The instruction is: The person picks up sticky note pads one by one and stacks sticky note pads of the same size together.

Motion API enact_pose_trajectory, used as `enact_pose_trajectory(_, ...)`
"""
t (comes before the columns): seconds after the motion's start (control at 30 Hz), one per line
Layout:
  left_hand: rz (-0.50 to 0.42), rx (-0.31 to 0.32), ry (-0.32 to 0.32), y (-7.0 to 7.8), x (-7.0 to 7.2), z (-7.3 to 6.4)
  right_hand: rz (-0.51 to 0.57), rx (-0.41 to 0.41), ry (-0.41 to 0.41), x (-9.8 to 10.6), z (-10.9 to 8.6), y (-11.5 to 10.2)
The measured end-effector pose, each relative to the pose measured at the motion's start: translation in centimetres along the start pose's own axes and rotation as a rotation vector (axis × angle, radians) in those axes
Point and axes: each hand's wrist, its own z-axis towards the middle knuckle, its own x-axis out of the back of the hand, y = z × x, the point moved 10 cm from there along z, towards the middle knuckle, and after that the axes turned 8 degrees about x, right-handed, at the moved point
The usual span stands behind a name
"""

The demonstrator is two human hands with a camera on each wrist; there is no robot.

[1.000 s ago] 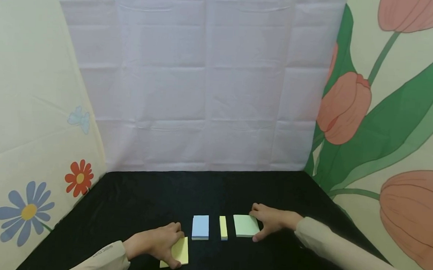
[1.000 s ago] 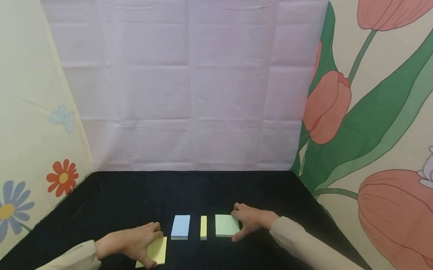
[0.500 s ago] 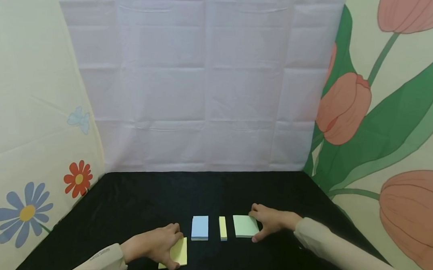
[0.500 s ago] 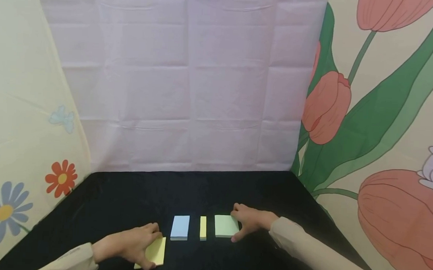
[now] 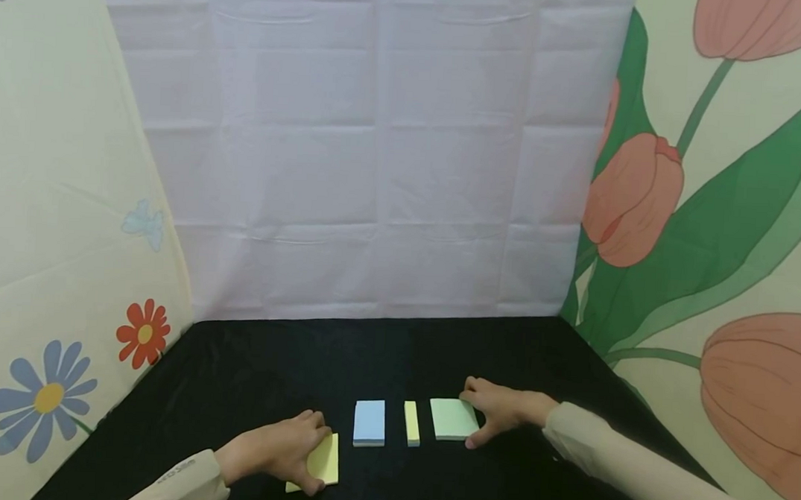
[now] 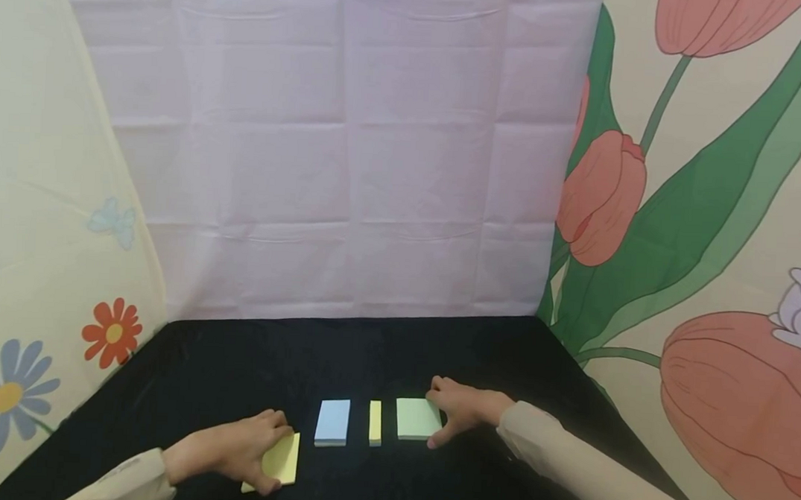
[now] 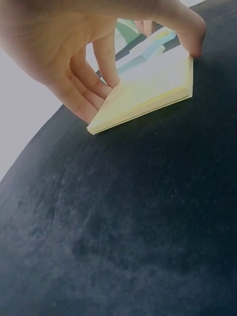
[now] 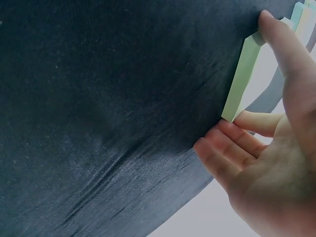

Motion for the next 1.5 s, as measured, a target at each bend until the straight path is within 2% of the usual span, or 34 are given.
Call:
enact_pose_trajectory(0.17, -0.007, 0.001, 0.000, 0.0, -0.1, -0.2, -0.012, -0.007, -0.002, -0.2, -0.1, 0.0)
enact_pose_trajectory(0.23, -0.026, -0.019, 0.014, -1.1, -1.2, 0.5, -0.009, -0.006, -0.002, -0.2, -0.1, -0.1)
enact_pose_trajectory(0.3, -0.031, -0.034, 0.013, -1.5, -1.7, 0.8, 0.003, 0.011, 0.001, -0.4, -0.1, 0.1)
enact_pose_trajectory(0.4, -0.048, -0.046, 0.012, -1.9, -1.9, 0.9, 0.008, 0.057, 0.018, -1.8, 0.6, 2.5)
enact_pose_trajectory(0.47, -0.043, -0.038, 0.003, -1.2, -0.9, 0.4, 0.001, 0.097, 0.032, -2.9, 1.1, 4.5)
enact_pose_trajectory(0.53, -0.038, -0.045, 0.010, -1.2, -0.6, 0.3, -0.003, 0.113, 0.037, -3.6, 1.5, 5.8)
enact_pose_trajectory(0.6, -0.042, -0.051, 0.018, -1.3, -0.6, 0.3, 0.007, 0.113, 0.035, -3.0, 1.3, 5.1)
enact_pose_trajectory(0.73, -0.049, -0.062, 0.028, -1.7, -0.9, 0.6, 0.029, 0.100, 0.024, -0.9, 0.2, 1.5)
enact_pose_trajectory(0.83, -0.051, -0.073, 0.044, -2.0, -1.0, 0.7, 0.020, 0.098, 0.022, -0.3, -0.3, 0.3)
enact_pose_trajectory(1.03, -0.036, -0.077, 0.076, -1.4, 0.0, 0.3, 0.061, 0.028, 0.002, -0.2, -0.3, 0.2)
enact_pose_trajectory(1.13, -0.038, -0.052, 0.064, -0.6, 0.8, -0.1, 0.078, 0.038, -0.001, -0.1, -0.3, 0.3)
enact_pose_trajectory(1.17, -0.034, -0.044, 0.062, -0.5, 0.9, -0.2, 0.062, 0.069, 0.000, -0.3, -0.2, 0.5)
enact_pose_trajectory(1.27, -0.023, -0.031, 0.062, -0.2, 1.0, -0.1, 0.085, 0.080, -0.017, -0.2, -0.4, 0.4)
enact_pose_trajectory(1.37, -0.008, -0.029, 0.069, 0.0, 1.0, 0.1, 0.104, 0.083, -0.027, -0.1, -0.4, 0.2)
enact_pose_trajectory(1.4, -0.003, -0.031, 0.072, 0.1, 1.1, 0.2, 0.130, 0.058, -0.033, 0.1, -0.5, 0.0)
enact_pose_trajectory(1.5, 0.015, -0.033, 0.082, 0.2, 1.2, 0.4, 0.092, 0.113, -0.017, -0.2, -0.4, 0.4)
